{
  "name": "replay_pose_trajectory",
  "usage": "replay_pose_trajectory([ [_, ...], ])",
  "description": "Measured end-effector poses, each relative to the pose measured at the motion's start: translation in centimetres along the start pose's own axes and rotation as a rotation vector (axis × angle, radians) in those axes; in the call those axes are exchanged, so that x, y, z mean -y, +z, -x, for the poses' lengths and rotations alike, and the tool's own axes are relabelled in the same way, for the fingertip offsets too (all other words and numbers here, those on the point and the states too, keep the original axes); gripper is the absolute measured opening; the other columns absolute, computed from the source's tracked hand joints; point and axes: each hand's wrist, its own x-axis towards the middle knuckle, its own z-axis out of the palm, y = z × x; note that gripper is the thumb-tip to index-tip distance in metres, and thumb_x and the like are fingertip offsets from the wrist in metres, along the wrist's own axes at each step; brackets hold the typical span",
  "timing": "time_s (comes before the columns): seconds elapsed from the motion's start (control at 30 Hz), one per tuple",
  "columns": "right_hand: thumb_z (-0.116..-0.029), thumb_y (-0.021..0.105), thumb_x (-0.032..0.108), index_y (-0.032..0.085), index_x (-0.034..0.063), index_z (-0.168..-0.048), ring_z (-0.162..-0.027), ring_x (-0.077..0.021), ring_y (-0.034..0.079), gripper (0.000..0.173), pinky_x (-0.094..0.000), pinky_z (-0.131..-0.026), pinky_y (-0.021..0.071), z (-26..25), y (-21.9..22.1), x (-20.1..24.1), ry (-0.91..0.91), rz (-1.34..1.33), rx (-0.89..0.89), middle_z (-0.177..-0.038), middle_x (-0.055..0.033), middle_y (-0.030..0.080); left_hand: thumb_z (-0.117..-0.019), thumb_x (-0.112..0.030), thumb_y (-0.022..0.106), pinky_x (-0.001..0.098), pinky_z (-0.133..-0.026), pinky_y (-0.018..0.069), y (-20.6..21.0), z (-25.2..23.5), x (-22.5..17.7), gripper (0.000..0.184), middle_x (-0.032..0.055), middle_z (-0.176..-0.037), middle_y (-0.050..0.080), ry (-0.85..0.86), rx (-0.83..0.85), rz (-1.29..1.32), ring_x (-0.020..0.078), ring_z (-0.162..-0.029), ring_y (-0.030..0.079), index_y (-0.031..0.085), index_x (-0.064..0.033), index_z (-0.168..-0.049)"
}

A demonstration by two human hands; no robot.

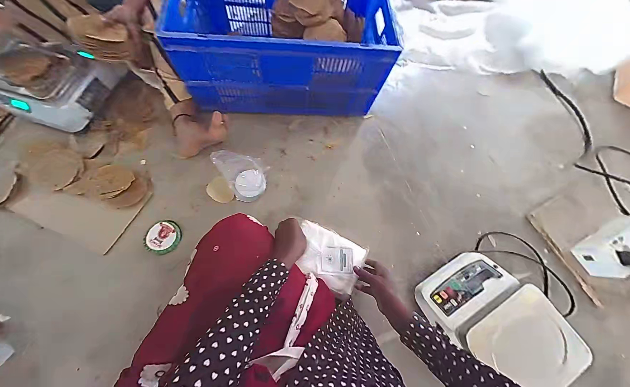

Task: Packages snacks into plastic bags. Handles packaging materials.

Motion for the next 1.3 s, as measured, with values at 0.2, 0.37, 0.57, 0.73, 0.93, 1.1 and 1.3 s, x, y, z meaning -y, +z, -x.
replay_pose_trajectory([
  [0.2,-0.0978,0.068,0.009,0.043,-0.0018,-0.142,-0.095,-0.0228,0.068,0.052,-0.0370,-0.075,0.0585,-0.6,0.2,0.3,0.041,-0.016,-0.010,-0.123,-0.0197,0.062,-0.1015,-0.003,0.048,0.0606,-0.099,0.0439,1.1,-1.8,1.5,0.027,0.0377,-0.118,0.060,-0.024,-0.040,0.175,0.0487,-0.115,0.057,0.063,0.0148,-0.117],
  [0.37,-0.0969,0.070,0.011,0.045,-0.0020,-0.140,-0.094,-0.0213,0.068,0.052,-0.0355,-0.075,0.0585,-0.8,0.1,0.6,0.044,-0.006,-0.014,-0.122,-0.0191,0.062,-0.1007,0.002,0.054,0.0531,-0.095,0.0477,-0.4,-0.6,-0.1,0.023,0.0316,-0.121,0.058,-0.223,0.094,0.338,0.0379,-0.112,0.059,0.056,0.0147,-0.120],
  [0.57,-0.1056,0.058,0.025,0.042,-0.0033,-0.144,-0.096,-0.0238,0.068,0.050,-0.0391,-0.079,0.0576,-0.8,0.1,-0.1,-0.025,0.002,-0.022,-0.124,-0.0220,0.062,-0.1028,0.003,0.046,0.0454,-0.096,0.0451,-0.9,0.3,-0.6,0.033,0.0314,-0.130,0.053,-0.111,0.234,0.274,0.0334,-0.112,0.055,0.050,0.0124,-0.134],
  [0.73,-0.0906,0.072,0.037,0.024,-0.0093,-0.157,-0.146,-0.0401,0.040,0.094,-0.0511,-0.120,0.0336,0.6,0.2,-0.4,-0.622,0.612,-0.079,-0.157,-0.0303,0.038,-0.0987,0.000,0.050,0.0571,-0.105,0.0454,0.1,1.1,-0.9,0.030,0.0329,-0.125,0.061,0.005,0.063,-0.124,0.0445,-0.125,0.058,0.059,0.0135,-0.124],
  [0.93,-0.0690,0.082,0.059,0.026,-0.0095,-0.157,-0.152,-0.0460,0.027,0.125,-0.0654,-0.121,0.0215,-0.5,4.1,-0.4,-0.913,0.905,0.029,-0.161,-0.0313,0.030,-0.1021,-0.016,0.058,0.0560,-0.093,0.0516,-0.8,4.9,-0.8,0.026,0.0252,-0.104,0.070,0.158,-0.319,-0.219,0.0415,-0.107,0.067,0.072,0.0049,-0.106],
  [1.1,-0.0748,0.076,0.035,0.029,-0.0009,-0.160,-0.151,-0.0552,0.020,0.104,-0.0763,-0.115,0.0161,-1.7,7.2,-1.9,-0.918,1.102,-0.077,-0.163,-0.0333,0.025,-0.0952,-0.015,0.066,0.0614,-0.085,0.0523,-5.4,9.6,1.7,0.020,0.0222,-0.091,0.072,0.373,-0.820,-0.163,0.0428,-0.095,0.069,0.074,0.0028,-0.093],
  [1.3,-0.0732,0.078,0.047,0.046,0.0167,-0.156,-0.144,-0.0657,0.022,0.094,-0.0866,-0.106,0.0168,-3.9,8.0,-0.7,-1.057,1.133,-0.114,-0.158,-0.0404,0.027,-0.0927,-0.002,0.067,0.0205,-0.075,0.0604,-11.2,15.6,9.5,0.006,-0.0040,-0.084,0.073,0.242,-0.909,0.734,0.0017,-0.079,0.071,0.068,-0.0042,-0.098],
])
